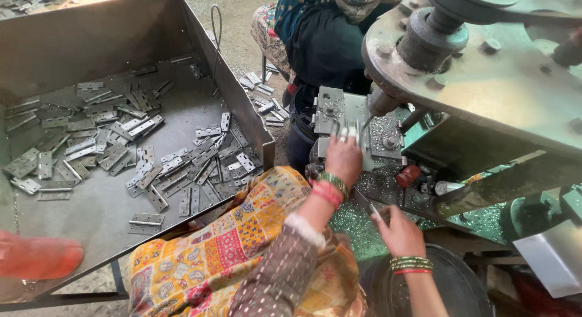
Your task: The person repeatedly picks small metal brackets from a metal bin, places them into a press machine, and activates the press to process them. The person then removes the processed brackets and returns them to the bin, continuing the cycle.
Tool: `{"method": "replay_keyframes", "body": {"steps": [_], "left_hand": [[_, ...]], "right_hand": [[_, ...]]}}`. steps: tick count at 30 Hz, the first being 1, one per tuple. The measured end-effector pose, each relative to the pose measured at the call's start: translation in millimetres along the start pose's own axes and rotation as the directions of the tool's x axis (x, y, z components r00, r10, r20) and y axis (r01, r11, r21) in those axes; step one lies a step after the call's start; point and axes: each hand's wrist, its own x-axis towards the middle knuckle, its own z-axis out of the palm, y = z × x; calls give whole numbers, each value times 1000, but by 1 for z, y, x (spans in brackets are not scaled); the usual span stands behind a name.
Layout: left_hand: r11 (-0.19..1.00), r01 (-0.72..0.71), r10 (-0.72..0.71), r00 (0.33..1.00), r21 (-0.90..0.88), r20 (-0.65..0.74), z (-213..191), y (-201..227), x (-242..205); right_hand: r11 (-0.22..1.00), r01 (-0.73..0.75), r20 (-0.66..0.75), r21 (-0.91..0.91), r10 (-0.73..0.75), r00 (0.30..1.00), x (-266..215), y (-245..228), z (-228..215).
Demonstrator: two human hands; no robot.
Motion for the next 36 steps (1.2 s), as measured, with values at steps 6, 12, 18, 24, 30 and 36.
{"method": "replay_keyframes", "body": {"steps": [6, 12, 18, 24, 30, 36], "left_hand": [[997, 22, -50, 911, -72, -410, 3, 27, -75], [930, -175, 28, 911, -322, -412, -4, 12, -53], [996, -75, 39, 851, -47, -524, -8, 6, -27], [987, 44, -107, 894, -154, -435, 16, -18, -21], [994, 78, -96, 946, -73, -310, 16, -7, -34], [998, 49, -55, 957, -27, -284, 30, 17, -29]], "right_hand": [[986, 166, -68, -22, -167, 984, -8, -24, -21], [989, 146, -75, -20, -147, 986, -8, -24, -23], [986, 166, -60, -14, -166, 984, -12, -27, -21], [986, 158, -33, -51, -159, 987, -5, -25, -20], [984, 170, 9, -55, -170, 985, -3, -23, -19], [978, 201, 63, -58, -198, 978, 6, -7, -5]]}}
